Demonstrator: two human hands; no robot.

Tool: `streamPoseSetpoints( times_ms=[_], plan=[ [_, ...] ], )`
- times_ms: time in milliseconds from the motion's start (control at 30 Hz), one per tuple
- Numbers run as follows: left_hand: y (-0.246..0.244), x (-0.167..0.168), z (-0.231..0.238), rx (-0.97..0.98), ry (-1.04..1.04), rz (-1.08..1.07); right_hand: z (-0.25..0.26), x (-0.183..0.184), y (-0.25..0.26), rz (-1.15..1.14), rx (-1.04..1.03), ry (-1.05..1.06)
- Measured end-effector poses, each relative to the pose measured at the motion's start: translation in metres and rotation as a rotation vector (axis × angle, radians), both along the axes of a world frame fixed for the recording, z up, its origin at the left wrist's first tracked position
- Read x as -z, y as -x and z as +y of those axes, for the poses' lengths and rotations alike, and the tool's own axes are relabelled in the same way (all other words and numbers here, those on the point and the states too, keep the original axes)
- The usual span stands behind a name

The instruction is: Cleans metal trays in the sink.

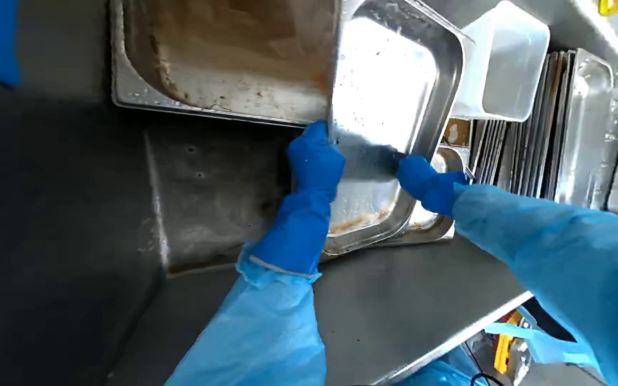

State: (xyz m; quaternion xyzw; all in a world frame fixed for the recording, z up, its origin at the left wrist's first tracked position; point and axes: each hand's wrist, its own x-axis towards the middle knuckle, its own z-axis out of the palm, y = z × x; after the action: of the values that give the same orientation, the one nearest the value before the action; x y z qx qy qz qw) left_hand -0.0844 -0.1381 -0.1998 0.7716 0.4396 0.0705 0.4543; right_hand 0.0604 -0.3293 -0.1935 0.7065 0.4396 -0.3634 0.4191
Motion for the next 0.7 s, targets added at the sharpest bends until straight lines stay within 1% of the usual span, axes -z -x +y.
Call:
streamPoseSetpoints(
  times_ms=[67, 100, 167, 233, 300, 367, 400, 433, 467, 500, 533, 567, 600, 667, 700],
  plan=[
    [-0.003, 0.007, -0.004, -0.006, -0.002, -0.012, -0.017, 0.009, 0.011, -0.003, 0.047, 0.003],
    [-0.004, 0.009, -0.005, -0.008, -0.001, -0.001, -0.027, 0.011, 0.018, 0.000, 0.116, 0.009],
    [-0.003, 0.011, -0.010, -0.034, 0.015, 0.034, -0.056, 0.015, 0.047, 0.001, 0.328, 0.046],
    [0.004, 0.012, -0.014, -0.097, 0.000, 0.033, -0.074, 0.028, 0.078, -0.007, 0.567, 0.059],
    [0.000, 0.017, -0.009, -0.131, -0.040, 0.006, -0.075, 0.044, 0.084, 0.035, 0.827, -0.028],
    [-0.002, 0.015, -0.014, -0.114, -0.016, 0.047, -0.068, 0.038, 0.102, 0.124, 1.088, -0.059],
    [0.000, 0.015, -0.020, -0.117, -0.001, 0.065, -0.057, 0.033, 0.119, 0.197, 1.193, -0.081],
    [-0.004, 0.016, -0.021, -0.128, -0.006, 0.068, -0.034, 0.035, 0.137, 0.265, 1.266, -0.153],
    [-0.011, 0.019, -0.016, -0.139, -0.023, 0.060, -0.006, 0.039, 0.153, 0.302, 1.294, -0.211],
    [-0.013, 0.022, -0.012, -0.137, -0.033, 0.058, 0.017, 0.040, 0.168, 0.307, 1.278, -0.225],
    [-0.010, 0.026, -0.007, -0.124, -0.034, 0.055, 0.027, 0.042, 0.180, 0.328, 1.241, -0.243],
    [-0.007, 0.029, -0.003, -0.112, -0.029, 0.042, 0.025, 0.047, 0.184, 0.359, 1.160, -0.270],
    [-0.006, 0.031, -0.001, -0.104, -0.022, 0.026, 0.014, 0.052, 0.179, 0.387, 1.024, -0.289],
    [-0.005, 0.032, 0.006, -0.085, -0.005, 0.026, -0.022, 0.055, 0.155, 0.378, 0.745, -0.294],
    [-0.004, 0.033, 0.010, -0.069, -0.003, 0.029, -0.045, 0.054, 0.136, 0.335, 0.660, -0.263]
  ],
)
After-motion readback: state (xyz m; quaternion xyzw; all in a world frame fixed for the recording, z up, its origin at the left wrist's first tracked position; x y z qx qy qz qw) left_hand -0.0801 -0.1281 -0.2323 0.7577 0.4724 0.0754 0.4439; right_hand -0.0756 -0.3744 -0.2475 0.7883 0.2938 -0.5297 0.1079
